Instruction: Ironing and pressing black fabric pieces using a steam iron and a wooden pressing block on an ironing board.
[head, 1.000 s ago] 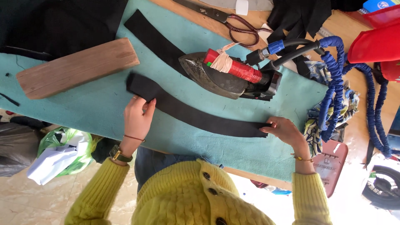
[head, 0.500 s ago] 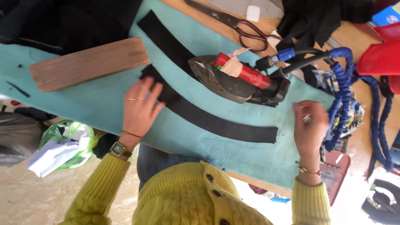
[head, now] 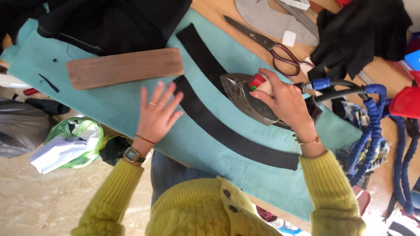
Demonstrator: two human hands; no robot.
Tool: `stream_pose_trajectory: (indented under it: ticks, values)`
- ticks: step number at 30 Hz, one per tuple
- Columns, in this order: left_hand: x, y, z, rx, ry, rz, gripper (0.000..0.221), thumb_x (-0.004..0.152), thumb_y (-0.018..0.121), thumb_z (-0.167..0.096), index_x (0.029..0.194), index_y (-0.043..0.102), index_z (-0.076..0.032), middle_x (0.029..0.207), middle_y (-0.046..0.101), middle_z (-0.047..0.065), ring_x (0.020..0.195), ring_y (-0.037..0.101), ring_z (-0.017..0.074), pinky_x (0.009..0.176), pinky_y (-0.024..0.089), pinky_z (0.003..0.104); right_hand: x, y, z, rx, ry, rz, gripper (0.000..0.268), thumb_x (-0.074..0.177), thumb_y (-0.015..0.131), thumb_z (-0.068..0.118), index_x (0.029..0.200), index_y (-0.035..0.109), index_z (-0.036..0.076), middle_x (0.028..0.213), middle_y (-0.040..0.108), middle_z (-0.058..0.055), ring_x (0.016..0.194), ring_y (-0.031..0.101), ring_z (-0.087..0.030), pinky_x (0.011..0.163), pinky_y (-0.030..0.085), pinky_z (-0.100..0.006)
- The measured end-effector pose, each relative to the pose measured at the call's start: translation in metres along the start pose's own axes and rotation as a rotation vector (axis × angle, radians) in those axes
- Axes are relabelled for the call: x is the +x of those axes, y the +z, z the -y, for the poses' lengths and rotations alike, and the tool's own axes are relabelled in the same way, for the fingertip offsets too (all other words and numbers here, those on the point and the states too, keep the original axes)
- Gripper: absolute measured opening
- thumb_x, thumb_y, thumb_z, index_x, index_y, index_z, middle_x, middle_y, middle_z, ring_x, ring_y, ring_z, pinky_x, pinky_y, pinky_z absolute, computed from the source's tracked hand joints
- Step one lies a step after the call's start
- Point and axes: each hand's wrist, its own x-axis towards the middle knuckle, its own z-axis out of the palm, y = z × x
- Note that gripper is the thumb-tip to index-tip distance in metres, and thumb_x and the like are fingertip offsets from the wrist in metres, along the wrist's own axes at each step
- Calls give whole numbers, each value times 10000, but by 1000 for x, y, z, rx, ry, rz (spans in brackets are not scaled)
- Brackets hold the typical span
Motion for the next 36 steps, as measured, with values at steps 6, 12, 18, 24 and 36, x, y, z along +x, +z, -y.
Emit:
stream_pose_trajectory:
  ticks: [6, 12, 18, 24, 36]
  values:
    - [25, -31, 58, 138, -143, -176, 506, 1015, 757, -271, 1485, 646, -122, 1648, 431, 164, 1520, 222, 440, 1123, 141, 755, 2, 16, 6, -73, 135, -154, 525, 1003, 610, 574, 1432, 525, 284, 937, 747, -215, 989, 718, -418, 950, 509, -520]
    - [110, -55, 46, 62, -60, -162, 262, 1094, 691, -222, 1268, 725, -30, 1409, 606, 178, 1471, 333, 360, 1165, 289, 635, 25, 30, 11, -217, 69, -256, 660, 974, 522, 666, 1415, 551, 175, 672, 680, -185, 630, 650, -435, 602, 480, -532]
    - [197, 43, 77, 131, -158, 61, 345, 886, 806, -399, 1094, 758, -128, 1098, 658, 83, 1083, 497, 314, 802, 421, 477, 56, 45, 30, -249, 28, -336, 585, 1013, 517, 639, 1334, 541, 151, 670, 686, -160, 612, 664, -421, 566, 478, -535]
    - [219, 111, 98, 187, -208, 119, 480, 706, 911, -506, 980, 654, -207, 1007, 607, 53, 1024, 534, 304, 729, 452, 446, 71, 53, 35, -491, -66, -480, 539, 1034, 602, 646, 1082, 548, 112, 524, 546, -71, 483, 603, -322, 457, 483, -423]
    - [178, 45, 79, -59, -39, -14, 430, 988, 784, -388, 1276, 708, -78, 1205, 649, 164, 1230, 514, 397, 808, 485, 541, 61, 66, 36, -670, -8, -650, 618, 917, 593, 817, 1035, 549, 213, 478, 477, 47, 414, 534, -221, 446, 434, -327]
